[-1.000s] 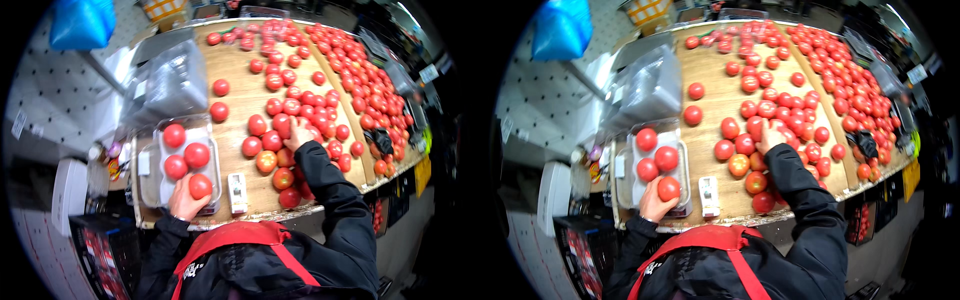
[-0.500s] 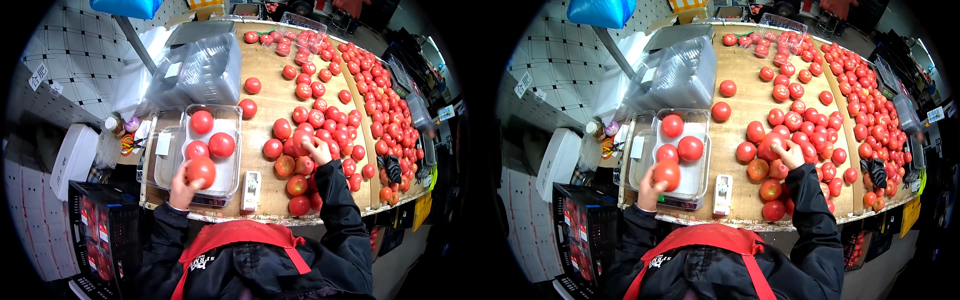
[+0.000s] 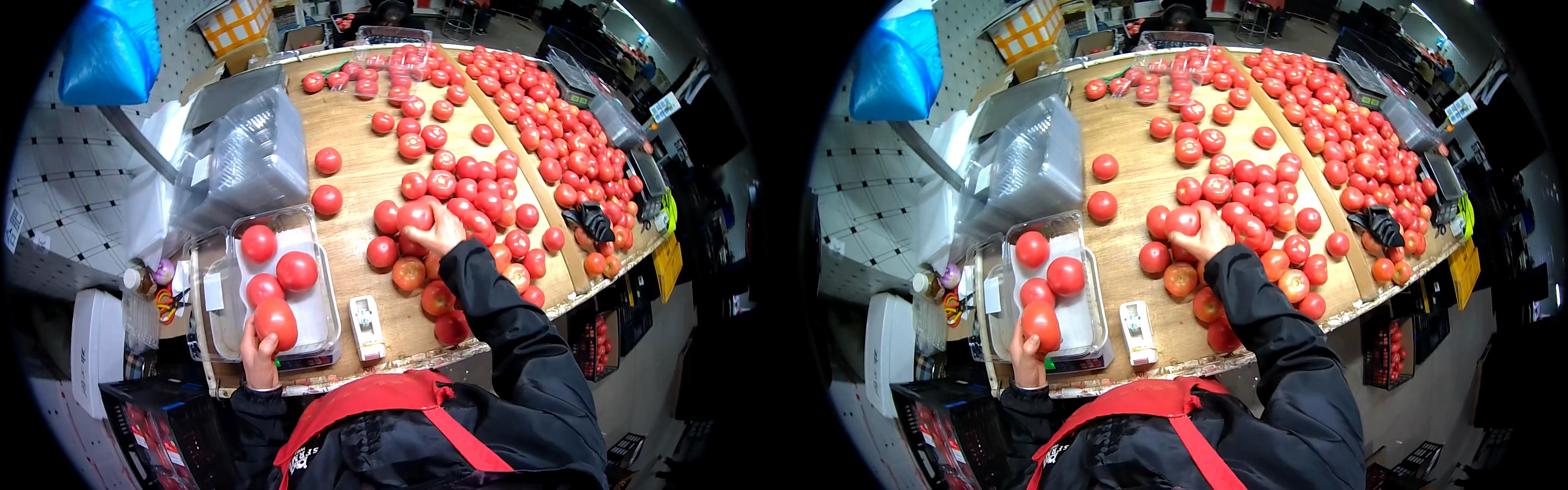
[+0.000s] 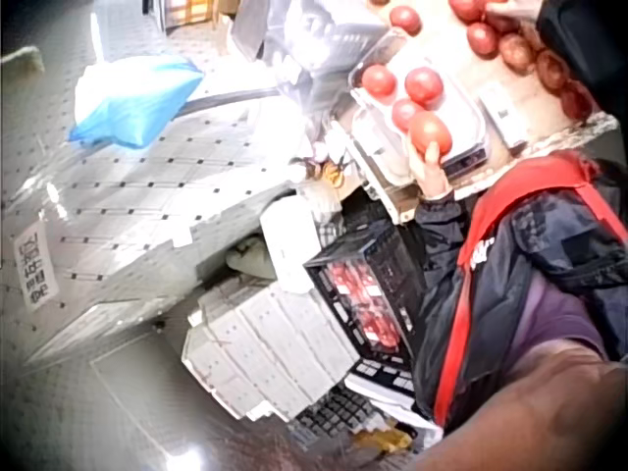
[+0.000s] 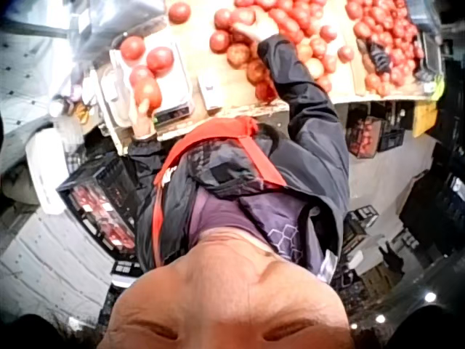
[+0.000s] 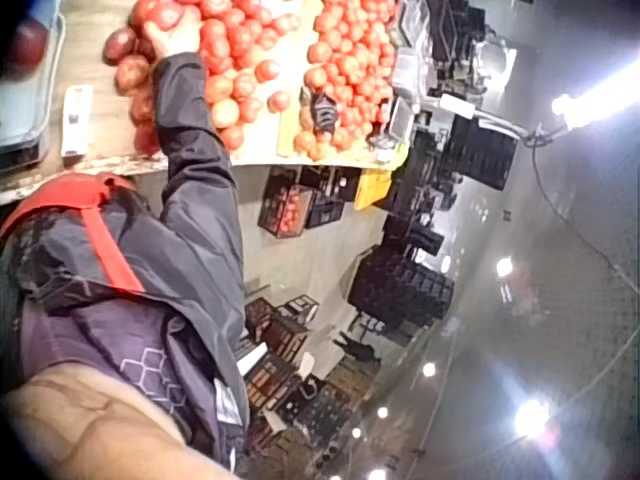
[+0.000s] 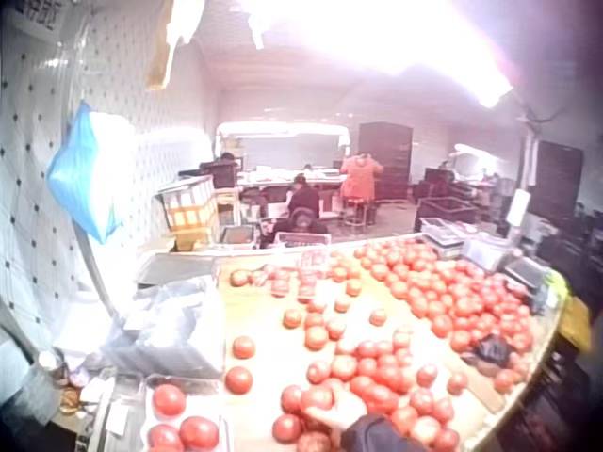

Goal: The person selects red tomatoes from a bulk display, places them into clear plastic containers, weighs the containers on a digital scale, and stacks the filled containers into a black crate. The process is repeated multiple times throughout the clip.

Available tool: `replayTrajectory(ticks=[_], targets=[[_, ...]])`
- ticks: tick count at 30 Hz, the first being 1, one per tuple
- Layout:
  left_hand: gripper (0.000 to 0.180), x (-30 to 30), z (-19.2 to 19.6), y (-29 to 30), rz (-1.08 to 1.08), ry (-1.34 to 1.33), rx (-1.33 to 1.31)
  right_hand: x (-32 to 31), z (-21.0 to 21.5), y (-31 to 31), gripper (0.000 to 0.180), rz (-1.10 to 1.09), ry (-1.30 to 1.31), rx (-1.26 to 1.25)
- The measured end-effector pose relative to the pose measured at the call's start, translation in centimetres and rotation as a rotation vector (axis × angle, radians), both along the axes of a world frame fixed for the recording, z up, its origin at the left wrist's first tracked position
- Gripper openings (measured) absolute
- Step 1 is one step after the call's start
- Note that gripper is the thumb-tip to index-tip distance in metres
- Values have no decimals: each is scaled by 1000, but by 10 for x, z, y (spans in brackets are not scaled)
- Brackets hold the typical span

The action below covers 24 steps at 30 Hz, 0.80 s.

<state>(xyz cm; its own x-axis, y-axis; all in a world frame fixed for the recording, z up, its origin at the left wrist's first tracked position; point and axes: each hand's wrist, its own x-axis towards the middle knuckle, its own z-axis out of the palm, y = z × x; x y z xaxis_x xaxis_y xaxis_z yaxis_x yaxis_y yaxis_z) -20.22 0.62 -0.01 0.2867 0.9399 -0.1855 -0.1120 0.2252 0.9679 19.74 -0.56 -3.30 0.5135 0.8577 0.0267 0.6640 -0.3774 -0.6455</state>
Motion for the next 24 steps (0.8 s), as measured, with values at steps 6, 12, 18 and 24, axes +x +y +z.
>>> replayTrajectory(ticks=[6,12,18,24], targets=[[69,9,9,1,-29,-9,10,91,-12,5,33,-94,-75,162],[71,6,10,0,15,-64,-94,158,-19,-53,51,-240,17,-377],[73,23,12,2,-10,-68,-100,124,-46,-63,56,-34,174,-253],[76,20,19,-1,26,-64,-65,64,-11,-54,80,56,15,-258]])
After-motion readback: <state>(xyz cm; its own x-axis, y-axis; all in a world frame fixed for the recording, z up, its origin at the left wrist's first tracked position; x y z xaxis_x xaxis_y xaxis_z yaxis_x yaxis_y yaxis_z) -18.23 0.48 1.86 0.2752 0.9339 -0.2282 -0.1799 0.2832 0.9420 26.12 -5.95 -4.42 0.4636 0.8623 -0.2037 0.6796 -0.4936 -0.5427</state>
